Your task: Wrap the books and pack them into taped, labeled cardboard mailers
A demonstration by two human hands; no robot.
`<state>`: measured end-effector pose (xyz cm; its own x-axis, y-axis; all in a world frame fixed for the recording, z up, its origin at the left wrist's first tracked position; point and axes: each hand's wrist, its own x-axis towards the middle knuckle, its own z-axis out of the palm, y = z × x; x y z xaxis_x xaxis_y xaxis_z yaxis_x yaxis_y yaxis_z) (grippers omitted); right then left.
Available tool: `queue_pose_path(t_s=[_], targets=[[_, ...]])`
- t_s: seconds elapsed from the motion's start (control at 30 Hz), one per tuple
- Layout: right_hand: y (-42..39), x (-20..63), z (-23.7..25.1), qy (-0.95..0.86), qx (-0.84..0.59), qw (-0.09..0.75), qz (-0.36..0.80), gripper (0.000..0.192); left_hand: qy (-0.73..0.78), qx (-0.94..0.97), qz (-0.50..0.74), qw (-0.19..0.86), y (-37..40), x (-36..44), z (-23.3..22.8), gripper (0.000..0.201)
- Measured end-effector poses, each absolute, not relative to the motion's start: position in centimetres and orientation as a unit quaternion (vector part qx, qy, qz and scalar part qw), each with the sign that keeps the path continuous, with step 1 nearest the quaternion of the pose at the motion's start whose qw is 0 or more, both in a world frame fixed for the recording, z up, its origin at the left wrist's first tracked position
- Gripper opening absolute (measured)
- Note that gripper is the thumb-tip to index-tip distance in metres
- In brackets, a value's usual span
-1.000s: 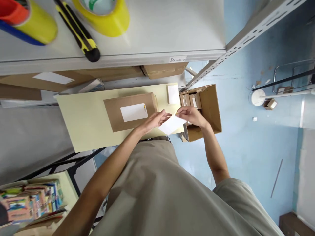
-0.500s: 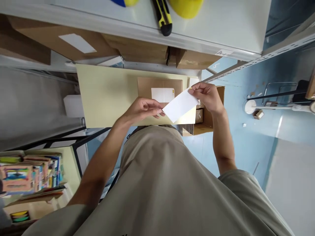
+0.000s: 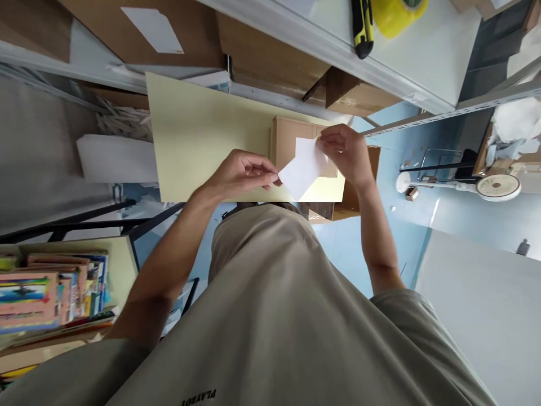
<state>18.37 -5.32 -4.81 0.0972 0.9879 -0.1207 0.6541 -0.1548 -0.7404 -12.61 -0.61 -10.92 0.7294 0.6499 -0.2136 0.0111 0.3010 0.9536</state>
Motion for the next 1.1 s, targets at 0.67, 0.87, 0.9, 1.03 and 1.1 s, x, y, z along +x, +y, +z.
queue_pose_path(t_s=[0.67, 0.87, 0.9, 1.03, 1.1], targets=[[-7.3, 0.6, -5.0, -0.495, -0.652, 0.256, 0.514, 0.04, 0.34, 0.587, 0.236, 0.695, -1.6, -21.1, -12.3, 0.026], [-7.1, 0.0, -6.8, -0.505, -0.676, 0.229, 0.485, 0.018, 0.335, 0.585, 0.223, 0.704, -1.2, -21.4, -14.4, 0.022], [-7.1, 0.3, -7.0, -0.507, -0.684, 0.225, 0.475, 0.015, 0.337, 0.585, 0.218, 0.705, -1.0, -21.6, -15.2, 0.021], [-7.4, 3.1, -7.0, -0.501, -0.716, 0.227, 0.429, 0.008, 0.396, 0.56, 0.187, 0.703, 1.1, -25.0, -20.5, 0.023], [-7.8, 5.1, -6.6, -0.487, -0.739, 0.238, 0.4, 0.007, 0.469, 0.527, 0.167, 0.689, 3.1, -28.5, -23.2, 0.028]])
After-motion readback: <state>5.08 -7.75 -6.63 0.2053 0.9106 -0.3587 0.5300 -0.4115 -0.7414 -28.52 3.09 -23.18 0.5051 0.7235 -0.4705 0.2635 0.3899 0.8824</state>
